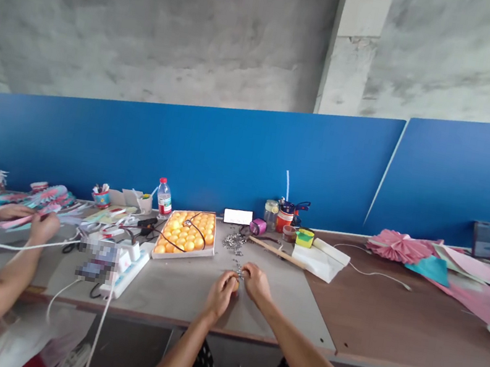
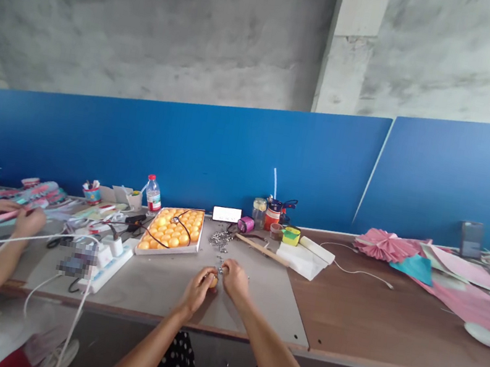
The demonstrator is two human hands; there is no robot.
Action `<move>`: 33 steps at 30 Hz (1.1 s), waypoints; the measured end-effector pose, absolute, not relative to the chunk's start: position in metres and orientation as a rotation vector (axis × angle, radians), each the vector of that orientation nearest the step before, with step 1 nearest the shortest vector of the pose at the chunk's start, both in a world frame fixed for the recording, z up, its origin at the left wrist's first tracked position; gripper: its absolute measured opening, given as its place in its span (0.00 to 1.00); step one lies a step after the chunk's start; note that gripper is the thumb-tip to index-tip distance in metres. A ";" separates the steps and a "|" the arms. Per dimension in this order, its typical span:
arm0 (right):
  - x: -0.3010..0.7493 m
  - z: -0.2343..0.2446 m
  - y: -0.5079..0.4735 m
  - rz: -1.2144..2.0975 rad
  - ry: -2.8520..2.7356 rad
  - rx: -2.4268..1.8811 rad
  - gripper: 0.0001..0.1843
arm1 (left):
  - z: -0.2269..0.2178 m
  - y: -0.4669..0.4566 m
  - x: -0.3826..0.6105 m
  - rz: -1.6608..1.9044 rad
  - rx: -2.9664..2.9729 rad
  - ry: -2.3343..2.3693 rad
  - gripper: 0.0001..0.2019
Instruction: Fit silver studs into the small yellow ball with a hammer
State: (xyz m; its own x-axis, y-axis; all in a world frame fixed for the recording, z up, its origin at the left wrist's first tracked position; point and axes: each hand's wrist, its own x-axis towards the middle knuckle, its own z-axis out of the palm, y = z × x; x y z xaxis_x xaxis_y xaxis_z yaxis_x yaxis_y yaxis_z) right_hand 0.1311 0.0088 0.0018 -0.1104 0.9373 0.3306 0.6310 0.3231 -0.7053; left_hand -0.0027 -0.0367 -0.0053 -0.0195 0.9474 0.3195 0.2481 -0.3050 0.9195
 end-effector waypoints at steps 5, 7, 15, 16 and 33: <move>0.126 -0.002 -0.003 0.326 -2.071 -1.411 0.06 | 0.000 -0.041 -0.002 1.302 1.729 1.302 0.13; 0.125 -0.001 -0.007 0.190 -2.203 -1.411 0.07 | 0.002 -0.042 -0.002 1.296 1.735 1.313 0.13; 0.124 0.006 -0.012 0.085 -2.204 -1.544 0.12 | 0.004 -0.042 -0.003 1.276 1.699 1.318 0.14; 0.124 0.005 -0.012 0.061 -2.184 -1.544 0.12 | 0.003 -0.042 -0.003 1.269 1.692 1.318 0.14; 0.240 0.010 0.072 -0.156 -1.919 -2.130 0.28 | -0.011 -0.037 0.000 1.290 1.650 1.368 0.17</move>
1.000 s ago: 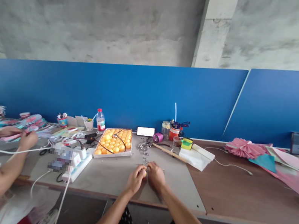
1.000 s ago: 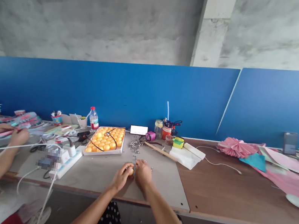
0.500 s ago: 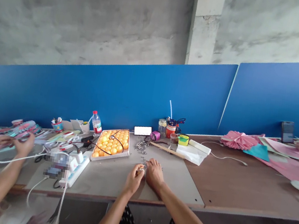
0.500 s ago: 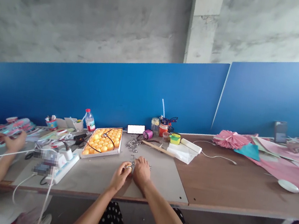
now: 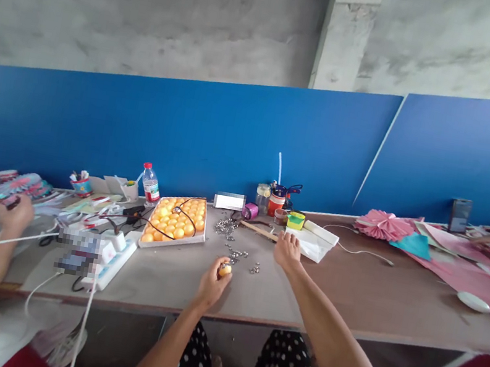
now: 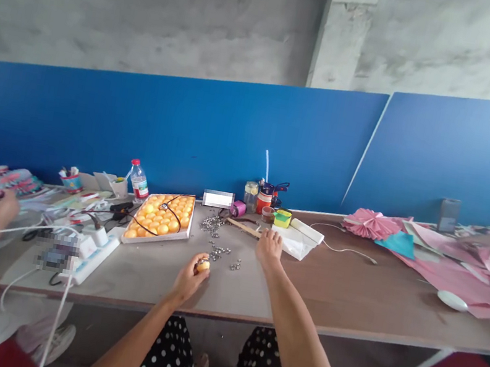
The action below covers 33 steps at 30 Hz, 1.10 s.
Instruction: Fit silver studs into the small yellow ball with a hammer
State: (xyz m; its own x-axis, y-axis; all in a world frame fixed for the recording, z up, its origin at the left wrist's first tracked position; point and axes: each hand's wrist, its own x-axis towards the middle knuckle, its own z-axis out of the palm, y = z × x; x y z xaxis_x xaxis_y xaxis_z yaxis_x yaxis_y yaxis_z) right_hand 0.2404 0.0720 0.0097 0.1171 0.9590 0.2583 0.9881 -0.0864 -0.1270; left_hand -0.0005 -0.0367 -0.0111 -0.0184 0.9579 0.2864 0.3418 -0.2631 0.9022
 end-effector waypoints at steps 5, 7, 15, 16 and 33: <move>0.250 0.004 0.080 -0.098 -1.975 -2.218 0.27 | -0.014 -0.037 0.001 1.323 1.691 1.357 0.16; 0.248 0.005 0.081 -0.081 -2.004 -2.232 0.24 | -0.015 -0.037 0.001 1.334 1.692 1.347 0.16; 0.230 0.020 0.089 0.018 -2.073 -2.181 0.17 | -0.009 -0.041 0.001 1.303 1.680 1.353 0.17; 0.227 0.022 0.090 0.058 -2.069 -2.179 0.17 | -0.007 -0.042 0.002 1.296 1.667 1.350 0.17; 0.227 0.037 0.040 0.330 -1.787 -1.762 0.14 | -0.011 -0.037 0.002 1.353 1.517 1.291 0.17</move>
State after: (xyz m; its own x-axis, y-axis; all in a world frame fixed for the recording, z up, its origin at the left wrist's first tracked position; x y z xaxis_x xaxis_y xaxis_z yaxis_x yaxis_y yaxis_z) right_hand 0.2271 0.0397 0.0369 0.0624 0.9688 0.2398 0.8195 0.0874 -0.5664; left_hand 0.0023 -0.0369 -0.0111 -0.0510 0.9648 0.2581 0.2123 -0.2421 0.9467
